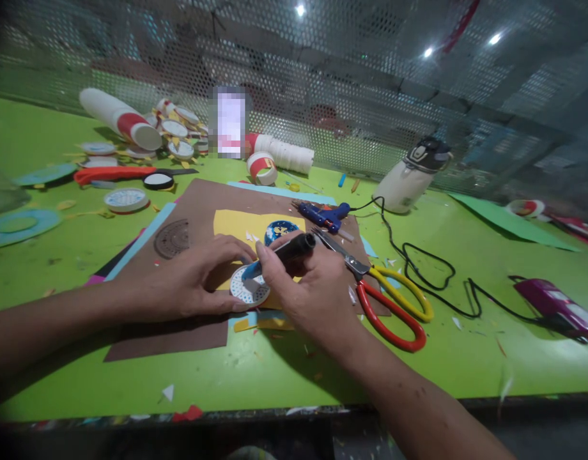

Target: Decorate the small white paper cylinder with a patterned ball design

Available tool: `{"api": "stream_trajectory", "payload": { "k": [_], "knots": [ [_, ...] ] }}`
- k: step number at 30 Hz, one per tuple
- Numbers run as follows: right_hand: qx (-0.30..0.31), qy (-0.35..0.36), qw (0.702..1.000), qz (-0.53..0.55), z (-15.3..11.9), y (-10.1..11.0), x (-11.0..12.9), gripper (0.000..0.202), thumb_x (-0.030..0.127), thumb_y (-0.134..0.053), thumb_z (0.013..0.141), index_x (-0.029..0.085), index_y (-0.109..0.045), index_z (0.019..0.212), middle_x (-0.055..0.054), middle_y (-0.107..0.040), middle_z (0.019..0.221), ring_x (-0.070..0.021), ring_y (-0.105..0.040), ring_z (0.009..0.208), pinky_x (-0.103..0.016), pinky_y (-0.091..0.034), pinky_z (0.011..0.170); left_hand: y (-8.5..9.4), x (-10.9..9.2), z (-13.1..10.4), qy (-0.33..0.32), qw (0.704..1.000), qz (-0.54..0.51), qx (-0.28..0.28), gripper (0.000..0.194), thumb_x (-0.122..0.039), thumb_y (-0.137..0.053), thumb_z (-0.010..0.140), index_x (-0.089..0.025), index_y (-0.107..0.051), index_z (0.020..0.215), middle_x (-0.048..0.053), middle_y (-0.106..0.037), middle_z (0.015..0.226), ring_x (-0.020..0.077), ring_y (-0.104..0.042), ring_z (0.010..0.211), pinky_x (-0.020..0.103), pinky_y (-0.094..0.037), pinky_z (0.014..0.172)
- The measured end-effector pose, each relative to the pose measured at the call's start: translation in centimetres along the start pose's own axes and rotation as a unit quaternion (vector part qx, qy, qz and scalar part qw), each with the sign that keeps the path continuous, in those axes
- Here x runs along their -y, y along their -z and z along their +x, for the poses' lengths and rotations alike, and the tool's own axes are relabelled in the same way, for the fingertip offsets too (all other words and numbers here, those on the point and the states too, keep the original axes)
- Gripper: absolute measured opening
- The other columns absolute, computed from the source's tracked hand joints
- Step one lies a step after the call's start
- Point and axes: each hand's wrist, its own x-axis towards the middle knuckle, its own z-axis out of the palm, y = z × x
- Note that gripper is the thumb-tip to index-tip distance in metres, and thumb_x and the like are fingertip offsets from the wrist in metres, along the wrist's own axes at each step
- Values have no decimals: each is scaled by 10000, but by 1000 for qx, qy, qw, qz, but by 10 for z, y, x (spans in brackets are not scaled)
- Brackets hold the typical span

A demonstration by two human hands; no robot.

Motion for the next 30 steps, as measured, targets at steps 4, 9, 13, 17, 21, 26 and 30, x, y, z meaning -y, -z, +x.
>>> {"api": "stream_trajectory", "payload": {
  "k": [4, 9, 13, 17, 21, 26, 30],
  "knots": [
    [9, 5, 1000, -8, 1, 1, 1, 324, 175, -651, 829, 195, -593, 511, 6, -683, 603, -108, -638, 534, -200, -523, 516, 0, 1, 0, -7, 1000, 1, -1, 480, -464, -732, 772, -190, -565, 1129, 95, -610, 1180, 286, -563, 1103, 431, -447, 934],
    [19, 13, 1000, -11, 1, 2, 0, 363, 142, -650, 828, 200, -576, 477, 15, -660, 557, -115, -641, 547, -203, -515, 529, 0, 1, -1, -4, 1000, 4, 2, 470, -452, -738, 770, -196, -569, 1126, 90, -613, 1177, 287, -563, 1103, 433, -445, 937],
    [12, 20, 1000, -10, 2, 1, -1, 367, 151, -650, 835, 197, -586, 476, 20, -643, 540, -107, -622, 522, -198, -505, 510, 0, 1, 0, -8, 1000, 4, 1, 474, -438, -742, 767, -183, -573, 1129, 91, -614, 1167, 290, -567, 1095, 431, -448, 928],
    [17, 18, 1000, -11, 1, 1, 0, 368, 153, -645, 839, 191, -589, 477, 25, -610, 499, -105, -628, 533, -183, -504, 519, 0, 1, 1, -6, 1000, 8, 1, 485, -430, -748, 764, -170, -573, 1135, 99, -609, 1169, 288, -562, 1098, 428, -446, 928],
    [13, -9, 1000, -20, -1, 1, -2, 335, 218, -665, 843, 177, -611, 515, 23, -601, 494, -98, -582, 486, -193, -473, 483, -1, 1, 0, -4, 1000, 11, 6, 474, -424, -746, 768, -187, -568, 1138, 92, -609, 1173, 283, -559, 1104, 422, -447, 930],
    [-6, -38, 999, -3, -4, -2, -6, 273, 291, -700, 823, 158, -641, 592, 40, -566, 466, -77, -499, 411, -200, -419, 430, -1, 2, -1, -13, 1000, 16, 1, 477, -428, -744, 769, -184, -567, 1138, 92, -603, 1185, 282, -558, 1104, 428, -448, 932],
    [-23, -40, 999, 6, -5, -6, -9, 282, 314, -706, 819, 153, -642, 597, 47, -544, 436, -71, -461, 378, -201, -367, 383, -1, 1, 0, -9, 1000, 10, 2, 472, -432, -739, 772, -171, -572, 1128, 96, -604, 1178, 280, -559, 1101, 429, -448, 928]
  ]
}}
